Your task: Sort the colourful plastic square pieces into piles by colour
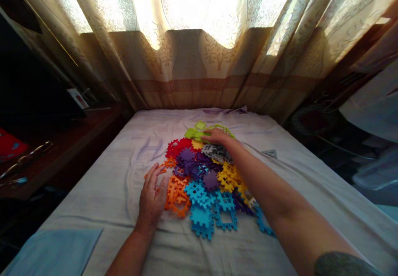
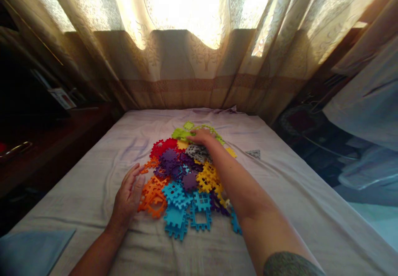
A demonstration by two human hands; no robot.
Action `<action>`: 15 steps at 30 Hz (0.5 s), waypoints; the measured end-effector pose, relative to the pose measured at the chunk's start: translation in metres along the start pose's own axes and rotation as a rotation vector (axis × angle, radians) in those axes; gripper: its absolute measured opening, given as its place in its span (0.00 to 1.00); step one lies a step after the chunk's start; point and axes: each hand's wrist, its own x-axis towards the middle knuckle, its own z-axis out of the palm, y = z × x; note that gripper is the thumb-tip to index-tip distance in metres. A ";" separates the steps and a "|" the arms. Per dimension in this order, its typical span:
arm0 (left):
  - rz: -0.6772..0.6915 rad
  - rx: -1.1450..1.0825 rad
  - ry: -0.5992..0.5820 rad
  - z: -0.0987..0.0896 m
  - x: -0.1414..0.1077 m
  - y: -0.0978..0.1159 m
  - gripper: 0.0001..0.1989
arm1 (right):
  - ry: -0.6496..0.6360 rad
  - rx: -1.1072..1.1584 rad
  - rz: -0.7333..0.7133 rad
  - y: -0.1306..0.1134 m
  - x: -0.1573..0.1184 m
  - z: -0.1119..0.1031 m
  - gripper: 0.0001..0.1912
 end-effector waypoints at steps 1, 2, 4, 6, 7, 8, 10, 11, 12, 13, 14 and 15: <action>-0.001 0.003 0.008 0.000 0.000 0.000 0.22 | -0.086 -0.023 -0.006 -0.011 -0.008 0.001 0.20; -0.003 0.007 0.016 0.001 0.000 0.000 0.22 | -0.162 -0.033 -0.038 -0.022 -0.018 0.000 0.19; 0.000 0.015 0.031 0.002 0.000 0.000 0.22 | -0.268 0.004 -0.149 -0.045 -0.041 -0.004 0.18; 0.011 0.018 0.036 0.002 0.001 0.000 0.22 | -0.337 0.100 -0.286 -0.065 -0.065 -0.013 0.18; 0.014 0.018 0.036 0.002 0.001 0.000 0.22 | -0.338 0.141 -0.326 -0.072 -0.076 -0.019 0.19; 0.013 0.017 0.036 0.002 0.001 0.001 0.22 | -0.345 0.171 -0.345 -0.078 -0.086 -0.026 0.19; 0.007 0.017 0.037 0.001 0.001 0.003 0.22 | -0.353 0.234 -0.352 -0.082 -0.101 -0.042 0.19; 0.005 0.016 0.034 0.001 0.001 0.004 0.22 | -0.353 0.267 -0.341 -0.078 -0.106 -0.050 0.19; 0.005 0.017 0.030 0.001 0.001 0.004 0.22 | -0.343 0.296 -0.318 -0.072 -0.110 -0.058 0.19; 0.010 0.019 0.023 0.001 0.001 0.005 0.22 | -0.322 0.312 -0.278 -0.062 -0.111 -0.065 0.19; 0.017 0.021 0.020 0.001 0.001 0.005 0.22 | -0.287 0.305 -0.214 -0.049 -0.112 -0.073 0.18; 0.023 0.024 0.019 0.001 0.001 0.006 0.21 | -0.231 0.266 -0.127 -0.033 -0.113 -0.080 0.18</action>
